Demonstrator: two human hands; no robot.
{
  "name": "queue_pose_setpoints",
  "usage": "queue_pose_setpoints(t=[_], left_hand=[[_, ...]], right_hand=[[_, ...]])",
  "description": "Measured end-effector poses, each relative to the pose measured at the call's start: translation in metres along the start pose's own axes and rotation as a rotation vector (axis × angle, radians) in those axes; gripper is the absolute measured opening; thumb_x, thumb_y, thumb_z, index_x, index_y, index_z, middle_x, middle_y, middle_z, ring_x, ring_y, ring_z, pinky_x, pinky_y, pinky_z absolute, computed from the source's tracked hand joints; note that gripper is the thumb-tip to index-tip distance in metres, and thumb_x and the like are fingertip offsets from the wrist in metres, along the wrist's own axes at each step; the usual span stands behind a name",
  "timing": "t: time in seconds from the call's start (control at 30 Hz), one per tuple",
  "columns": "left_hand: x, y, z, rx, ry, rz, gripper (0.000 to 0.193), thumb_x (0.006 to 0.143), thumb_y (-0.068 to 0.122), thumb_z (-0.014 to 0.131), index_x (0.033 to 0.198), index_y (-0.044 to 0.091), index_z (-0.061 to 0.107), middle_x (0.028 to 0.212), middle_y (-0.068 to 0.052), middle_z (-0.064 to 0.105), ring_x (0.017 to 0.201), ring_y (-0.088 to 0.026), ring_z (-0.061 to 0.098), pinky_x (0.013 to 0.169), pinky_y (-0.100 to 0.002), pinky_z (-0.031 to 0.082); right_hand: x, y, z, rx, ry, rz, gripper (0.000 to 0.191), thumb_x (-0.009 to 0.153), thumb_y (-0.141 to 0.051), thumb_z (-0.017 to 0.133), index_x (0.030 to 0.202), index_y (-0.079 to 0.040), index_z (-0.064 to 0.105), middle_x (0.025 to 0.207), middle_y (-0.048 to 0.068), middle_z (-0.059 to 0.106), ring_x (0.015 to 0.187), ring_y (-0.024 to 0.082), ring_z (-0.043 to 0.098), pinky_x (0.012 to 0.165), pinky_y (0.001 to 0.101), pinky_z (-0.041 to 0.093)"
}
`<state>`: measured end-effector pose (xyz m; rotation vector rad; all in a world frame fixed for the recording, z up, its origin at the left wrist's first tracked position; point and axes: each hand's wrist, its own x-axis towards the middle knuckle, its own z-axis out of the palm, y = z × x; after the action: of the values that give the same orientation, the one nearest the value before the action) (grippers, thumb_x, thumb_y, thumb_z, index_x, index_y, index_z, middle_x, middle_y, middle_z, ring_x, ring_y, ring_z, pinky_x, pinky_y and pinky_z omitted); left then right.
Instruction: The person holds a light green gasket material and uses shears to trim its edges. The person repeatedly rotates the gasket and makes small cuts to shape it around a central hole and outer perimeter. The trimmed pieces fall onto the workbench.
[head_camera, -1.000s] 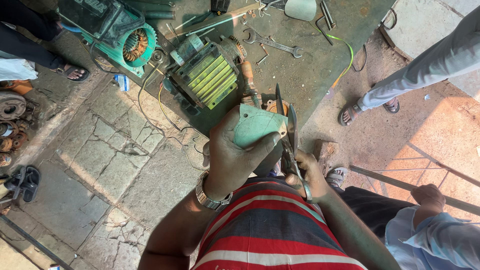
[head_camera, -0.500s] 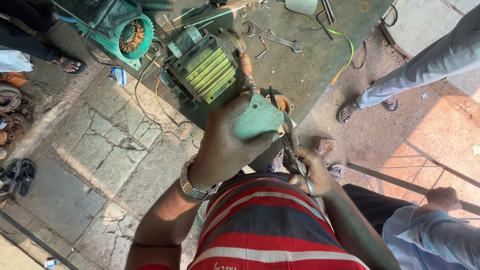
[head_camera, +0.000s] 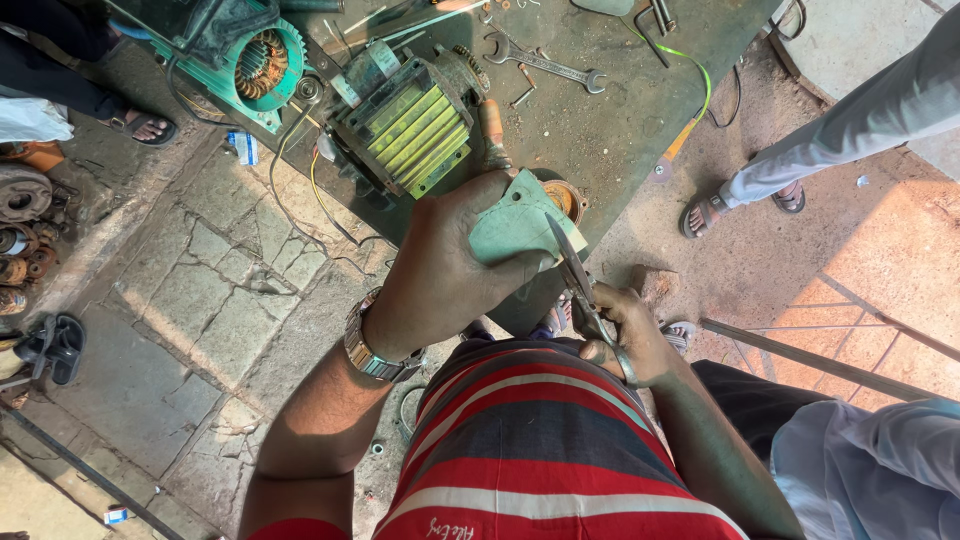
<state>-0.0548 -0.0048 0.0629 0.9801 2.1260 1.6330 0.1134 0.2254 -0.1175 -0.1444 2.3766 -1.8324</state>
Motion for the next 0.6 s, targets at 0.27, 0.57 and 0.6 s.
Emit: queue_pose_setpoints(t=[0.27, 0.57, 0.6], left_hand=[[-0.004, -0.008, 0.002, 0.037, 0.072, 0.041, 0.060, 0.077, 0.012, 0.092, 0.125, -0.009, 0.062, 0.113, -0.019, 0.075, 0.104, -0.022, 0.075, 0.091, -0.033, 0.061], [-0.007, -0.010, 0.002, 0.022, 0.041, 0.017, 0.055, 0.079, 0.011, 0.090, 0.124, -0.007, 0.063, 0.112, -0.017, 0.076, 0.102, -0.020, 0.076, 0.090, -0.032, 0.062], [-0.007, -0.011, 0.002, 0.010, 0.037, 0.005, 0.055, 0.080, 0.011, 0.089, 0.124, -0.007, 0.063, 0.112, -0.017, 0.076, 0.102, -0.020, 0.076, 0.089, -0.032, 0.063]], right_hand=[[0.001, -0.002, 0.002, 0.023, -0.014, -0.027, 0.072, 0.079, -0.075, 0.071, 0.088, -0.003, 0.066, 0.075, 0.004, 0.061, 0.066, 0.016, 0.061, 0.059, 0.0344, 0.049], [0.002, -0.015, 0.005, 0.055, -0.023, -0.055, 0.071, 0.081, -0.071, 0.072, 0.097, -0.002, 0.065, 0.082, 0.003, 0.059, 0.073, 0.015, 0.060, 0.063, 0.0332, 0.049], [0.004, -0.016, 0.004, 0.061, -0.027, -0.050, 0.070, 0.081, -0.070, 0.072, 0.096, -0.002, 0.064, 0.080, 0.003, 0.059, 0.072, 0.015, 0.059, 0.063, 0.0333, 0.048]])
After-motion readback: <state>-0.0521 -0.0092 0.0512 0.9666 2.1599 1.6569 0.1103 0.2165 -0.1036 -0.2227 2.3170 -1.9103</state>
